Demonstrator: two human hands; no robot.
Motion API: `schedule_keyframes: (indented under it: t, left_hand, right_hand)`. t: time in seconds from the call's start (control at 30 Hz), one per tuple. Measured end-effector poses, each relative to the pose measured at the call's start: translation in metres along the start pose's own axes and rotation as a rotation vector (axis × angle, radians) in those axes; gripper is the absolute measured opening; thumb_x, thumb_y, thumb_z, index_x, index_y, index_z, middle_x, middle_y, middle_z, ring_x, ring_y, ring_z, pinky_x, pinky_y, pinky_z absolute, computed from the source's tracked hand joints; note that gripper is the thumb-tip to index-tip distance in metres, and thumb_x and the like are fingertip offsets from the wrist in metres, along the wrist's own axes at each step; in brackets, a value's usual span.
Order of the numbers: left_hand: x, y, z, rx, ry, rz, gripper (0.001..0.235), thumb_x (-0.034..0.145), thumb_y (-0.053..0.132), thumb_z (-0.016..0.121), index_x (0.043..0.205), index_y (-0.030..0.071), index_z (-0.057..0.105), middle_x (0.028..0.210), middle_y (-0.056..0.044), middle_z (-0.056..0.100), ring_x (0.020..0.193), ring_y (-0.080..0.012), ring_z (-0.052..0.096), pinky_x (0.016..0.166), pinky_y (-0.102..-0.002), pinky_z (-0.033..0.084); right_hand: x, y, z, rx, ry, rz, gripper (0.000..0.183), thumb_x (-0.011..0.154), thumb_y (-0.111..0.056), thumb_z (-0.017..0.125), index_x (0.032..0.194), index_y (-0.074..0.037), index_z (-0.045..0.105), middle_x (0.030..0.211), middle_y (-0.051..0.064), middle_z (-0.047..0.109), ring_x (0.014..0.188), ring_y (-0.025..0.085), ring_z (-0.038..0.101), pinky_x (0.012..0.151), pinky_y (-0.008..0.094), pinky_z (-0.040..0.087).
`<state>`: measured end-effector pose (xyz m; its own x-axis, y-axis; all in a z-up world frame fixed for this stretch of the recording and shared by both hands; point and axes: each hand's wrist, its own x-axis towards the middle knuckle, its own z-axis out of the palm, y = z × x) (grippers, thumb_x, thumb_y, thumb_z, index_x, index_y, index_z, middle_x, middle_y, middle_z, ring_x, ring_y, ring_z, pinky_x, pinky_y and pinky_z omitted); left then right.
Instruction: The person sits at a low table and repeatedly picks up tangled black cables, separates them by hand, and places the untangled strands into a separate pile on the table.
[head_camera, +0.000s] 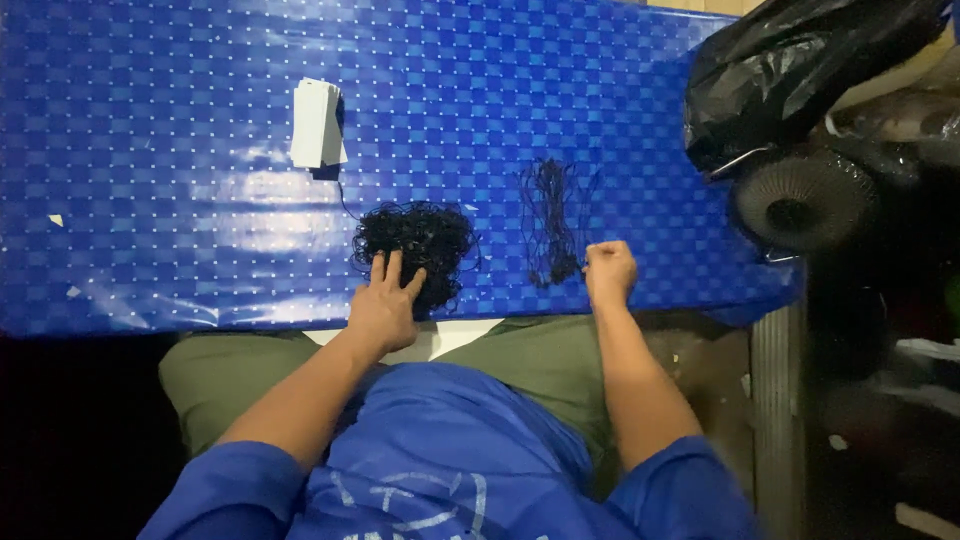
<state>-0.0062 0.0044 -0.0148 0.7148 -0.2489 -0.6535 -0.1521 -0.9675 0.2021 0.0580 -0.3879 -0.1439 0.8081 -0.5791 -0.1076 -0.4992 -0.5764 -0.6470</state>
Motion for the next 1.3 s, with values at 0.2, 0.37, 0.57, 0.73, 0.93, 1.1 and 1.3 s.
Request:
schedule_keyframes:
  t: [0.2,0.37,0.57,0.73,0.93,1.1,1.3]
  left_hand:
    - [0.001,0.000,0.000,0.013,0.026,-0.007,0.086,0.080,0.040,0.075,0.157,0.022,0.043,0.166,-0.022,0.022,0.155,-0.0451,0.017,0.105,-0.054,0.050]
    - [-0.001,0.001,0.004,0.010,0.045,-0.006,0.083,0.081,0.041,0.073,0.156,0.023,0.045,0.166,-0.021,0.022,0.155,-0.0442,0.017,0.104,-0.053,0.050]
    - [0.003,-0.002,0.008,0.000,0.069,-0.013,0.082,0.080,0.041,0.073,0.155,0.023,0.046,0.165,-0.021,0.023,0.155,-0.0440,0.017,0.105,-0.054,0.049]
    - [0.000,-0.001,0.004,-0.027,0.072,-0.006,0.081,0.080,0.038,0.074,0.155,0.023,0.047,0.166,-0.022,0.022,0.155,-0.0450,0.017,0.104,-0.056,0.049]
    - [-0.005,0.001,0.001,-0.024,0.075,0.004,0.080,0.081,0.038,0.073,0.155,0.022,0.047,0.165,-0.022,0.022,0.155,-0.0452,0.018,0.104,-0.057,0.050]
    - [-0.002,0.000,0.006,-0.008,0.079,-0.008,0.080,0.082,0.040,0.073,0.155,0.024,0.046,0.166,-0.020,0.022,0.155,-0.0433,0.018,0.104,-0.056,0.049]
    - [0.000,-0.002,0.009,-0.021,0.070,-0.014,0.080,0.081,0.039,0.072,0.156,0.025,0.046,0.167,-0.020,0.021,0.156,-0.0432,0.017,0.105,-0.056,0.049]
  right_hand:
    - [0.007,0.022,0.003,0.040,0.038,-0.015,0.005,0.076,-0.012,0.074,0.079,-0.012,0.070,0.069,0.008,0.071,0.058,0.021,0.072,0.055,0.031,0.055]
    - [-0.009,0.016,-0.006,0.023,-0.015,0.084,0.007,0.078,-0.015,0.074,0.083,-0.012,0.072,0.073,0.008,0.073,0.061,0.022,0.074,0.058,0.031,0.056]
    - [-0.020,0.012,-0.007,0.018,-0.022,0.065,0.008,0.078,-0.014,0.073,0.083,-0.008,0.071,0.072,0.010,0.072,0.061,0.023,0.073,0.059,0.033,0.056]
    - [-0.019,0.019,-0.012,-0.095,-0.031,0.066,0.005,0.078,-0.016,0.072,0.078,-0.012,0.069,0.067,0.006,0.071,0.059,0.024,0.072,0.060,0.035,0.056]
    - [-0.024,0.018,-0.015,-0.120,-0.043,0.075,0.008,0.081,-0.018,0.071,0.085,-0.011,0.071,0.071,0.008,0.072,0.066,0.025,0.073,0.062,0.036,0.056]
    - [-0.036,0.001,-0.023,-0.146,-0.047,0.077,0.010,0.082,-0.022,0.071,0.085,-0.013,0.071,0.070,0.008,0.071,0.070,0.027,0.074,0.068,0.040,0.056]
    - [-0.021,0.022,-0.014,-0.178,-0.053,0.097,0.006,0.083,-0.027,0.070,0.084,-0.021,0.070,0.066,-0.002,0.070,0.071,0.020,0.073,0.070,0.035,0.055]
